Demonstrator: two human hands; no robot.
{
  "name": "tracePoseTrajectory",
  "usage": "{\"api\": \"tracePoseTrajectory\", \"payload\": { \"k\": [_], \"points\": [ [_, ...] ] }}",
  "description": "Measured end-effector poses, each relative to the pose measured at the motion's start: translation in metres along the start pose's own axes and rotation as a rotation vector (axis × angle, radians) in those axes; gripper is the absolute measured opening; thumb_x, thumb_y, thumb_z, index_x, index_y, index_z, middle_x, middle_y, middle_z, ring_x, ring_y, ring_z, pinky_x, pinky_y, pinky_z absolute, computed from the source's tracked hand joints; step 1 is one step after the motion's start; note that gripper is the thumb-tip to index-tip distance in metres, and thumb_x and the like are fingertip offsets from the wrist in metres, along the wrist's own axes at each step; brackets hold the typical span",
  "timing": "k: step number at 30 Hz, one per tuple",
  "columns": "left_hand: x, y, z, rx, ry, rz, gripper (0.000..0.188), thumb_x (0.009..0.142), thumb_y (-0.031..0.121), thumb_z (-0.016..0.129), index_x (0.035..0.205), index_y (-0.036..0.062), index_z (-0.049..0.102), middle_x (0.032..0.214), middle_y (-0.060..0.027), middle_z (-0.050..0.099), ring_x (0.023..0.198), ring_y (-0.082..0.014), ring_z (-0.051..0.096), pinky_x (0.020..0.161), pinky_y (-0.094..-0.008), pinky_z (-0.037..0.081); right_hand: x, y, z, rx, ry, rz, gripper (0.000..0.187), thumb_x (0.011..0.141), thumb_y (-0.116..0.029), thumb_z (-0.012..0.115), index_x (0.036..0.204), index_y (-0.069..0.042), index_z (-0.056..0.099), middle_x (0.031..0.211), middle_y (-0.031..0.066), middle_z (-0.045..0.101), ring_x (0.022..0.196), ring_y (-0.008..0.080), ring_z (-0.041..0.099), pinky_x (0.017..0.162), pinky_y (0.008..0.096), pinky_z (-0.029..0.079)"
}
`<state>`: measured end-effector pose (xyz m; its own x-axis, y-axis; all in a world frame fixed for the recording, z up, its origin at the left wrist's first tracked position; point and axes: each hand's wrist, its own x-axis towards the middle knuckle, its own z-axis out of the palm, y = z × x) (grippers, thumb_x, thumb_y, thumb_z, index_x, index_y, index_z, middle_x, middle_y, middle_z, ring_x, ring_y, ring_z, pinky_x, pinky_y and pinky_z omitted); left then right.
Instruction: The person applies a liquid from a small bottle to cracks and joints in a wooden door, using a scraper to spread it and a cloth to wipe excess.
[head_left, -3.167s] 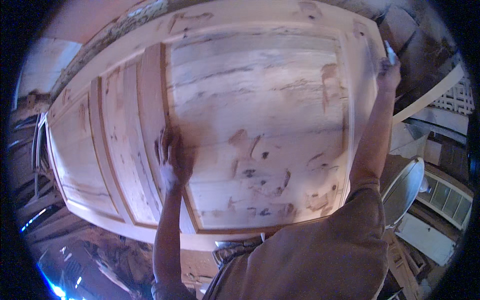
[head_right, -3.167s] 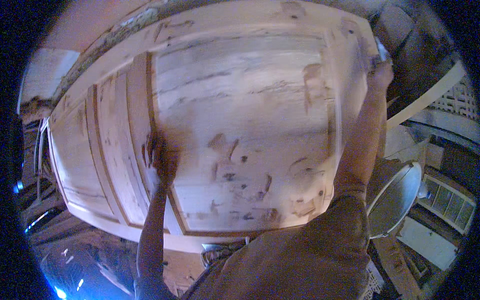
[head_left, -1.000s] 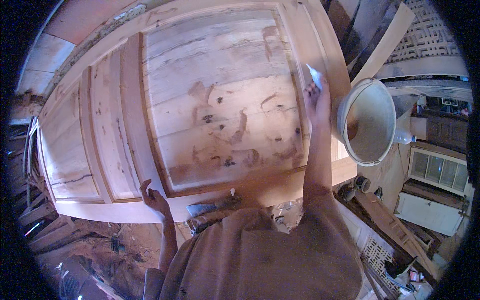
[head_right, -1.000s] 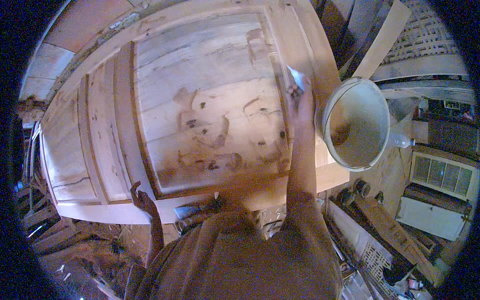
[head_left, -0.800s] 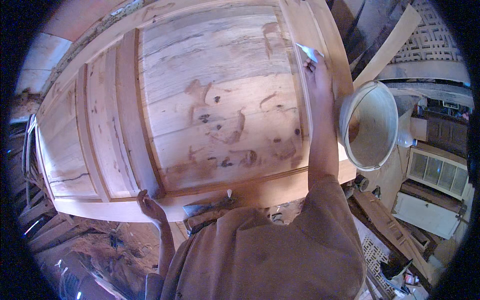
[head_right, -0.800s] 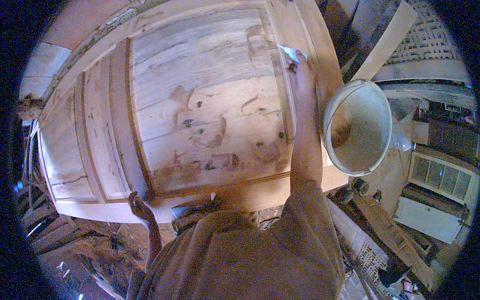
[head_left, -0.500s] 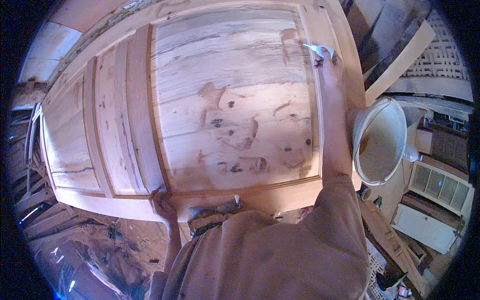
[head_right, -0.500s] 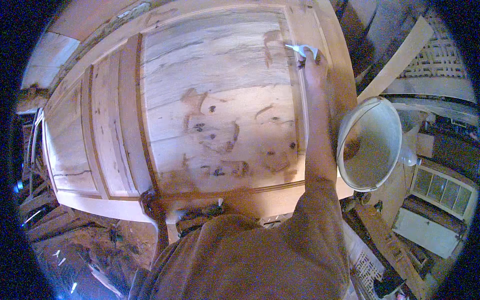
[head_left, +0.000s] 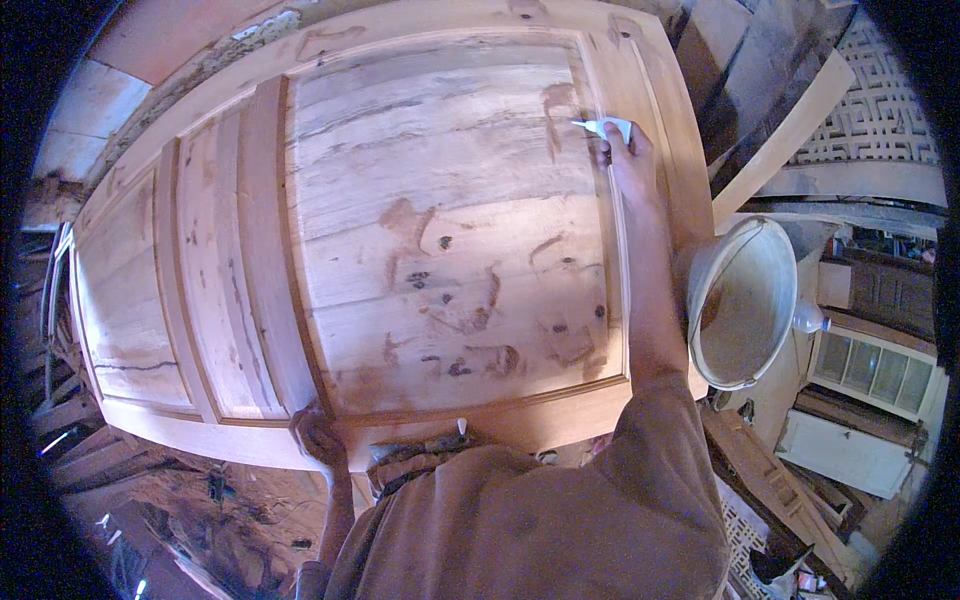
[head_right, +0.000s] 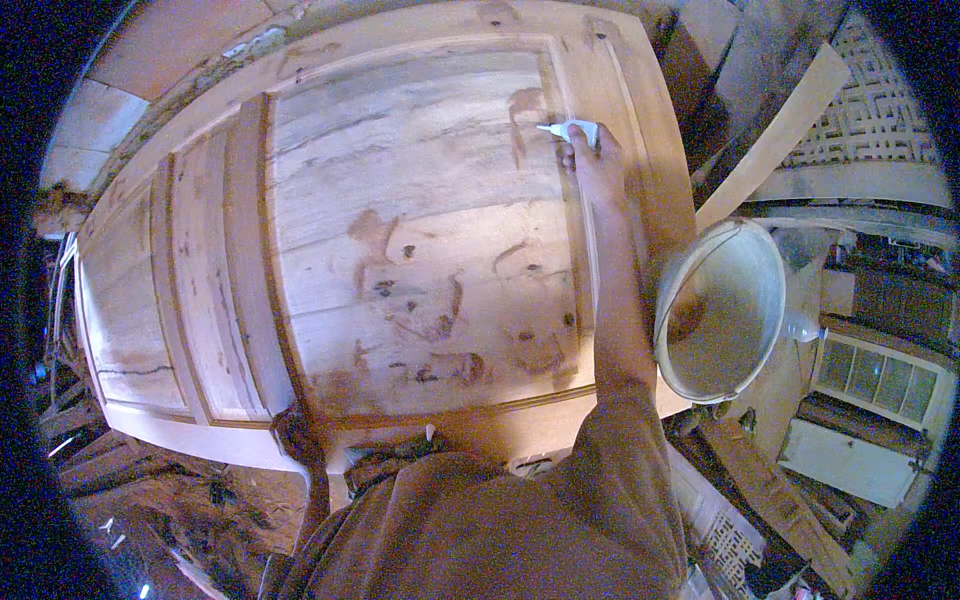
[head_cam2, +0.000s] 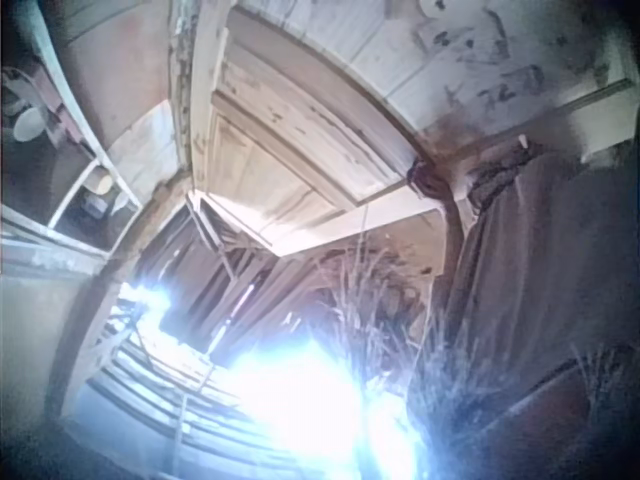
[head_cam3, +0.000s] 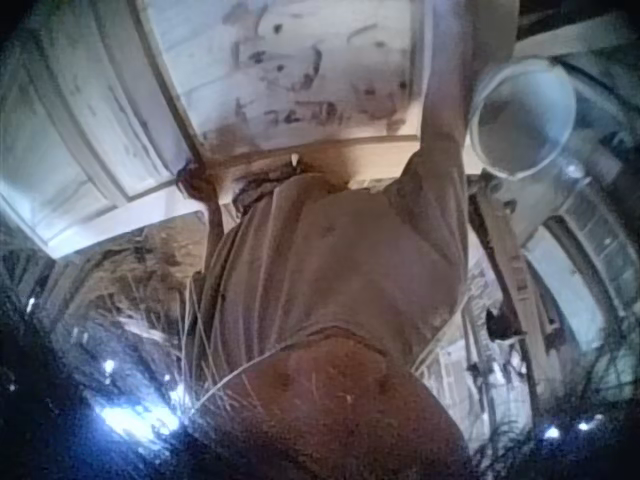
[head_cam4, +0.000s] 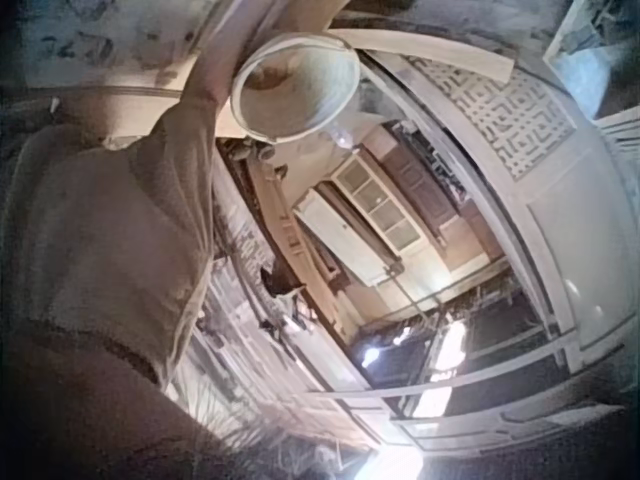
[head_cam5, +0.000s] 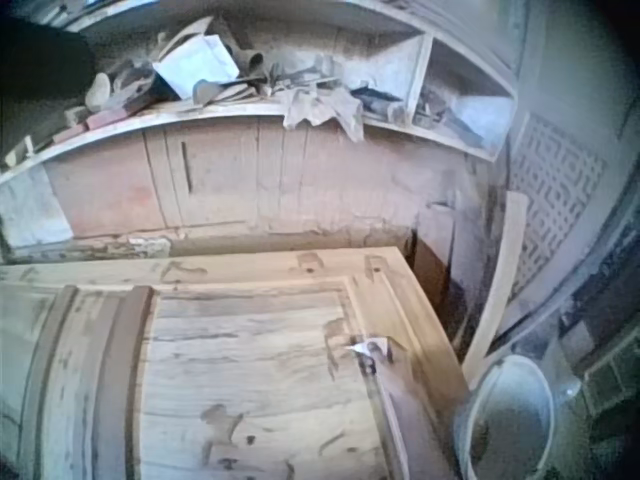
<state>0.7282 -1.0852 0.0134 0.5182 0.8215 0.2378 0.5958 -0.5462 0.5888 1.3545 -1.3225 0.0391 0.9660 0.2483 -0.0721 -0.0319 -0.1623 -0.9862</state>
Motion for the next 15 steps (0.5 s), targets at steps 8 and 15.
{"api": "tracePoseTrajectory", "payload": {
  "k": [8,15],
  "points": [
    [0.0,-0.001,0.006,-0.1,0.033,0.053,0.027,0.095,0.023,0.048,0.097,-0.0008,0.059,0.102,-0.0213,0.06,0.098,-0.0378,0.057,0.086,-0.0476,0.047,0.004,0.014,-0.012,-0.137,-0.044,-0.077,0.015,0.096,-0.02,0.062,0.096,-0.006,0.061,0.066,-0.0027,0.054,0.051,0.0058,0.047,0.043,0.0223,0.037],
    [0.001,0.001,0.004,-0.102,0.041,0.006,0.027,0.094,0.025,0.051,0.096,-0.0008,0.058,0.104,-0.0206,0.059,0.098,-0.0366,0.057,0.086,-0.047,0.047,0.001,0.008,-0.006,-0.148,-0.042,-0.076,0.023,0.093,-0.026,0.066,0.094,-0.003,0.064,0.067,-0.0004,0.06,0.055,0.0067,0.054,0.048,0.0233,0.045]
  ]
}}
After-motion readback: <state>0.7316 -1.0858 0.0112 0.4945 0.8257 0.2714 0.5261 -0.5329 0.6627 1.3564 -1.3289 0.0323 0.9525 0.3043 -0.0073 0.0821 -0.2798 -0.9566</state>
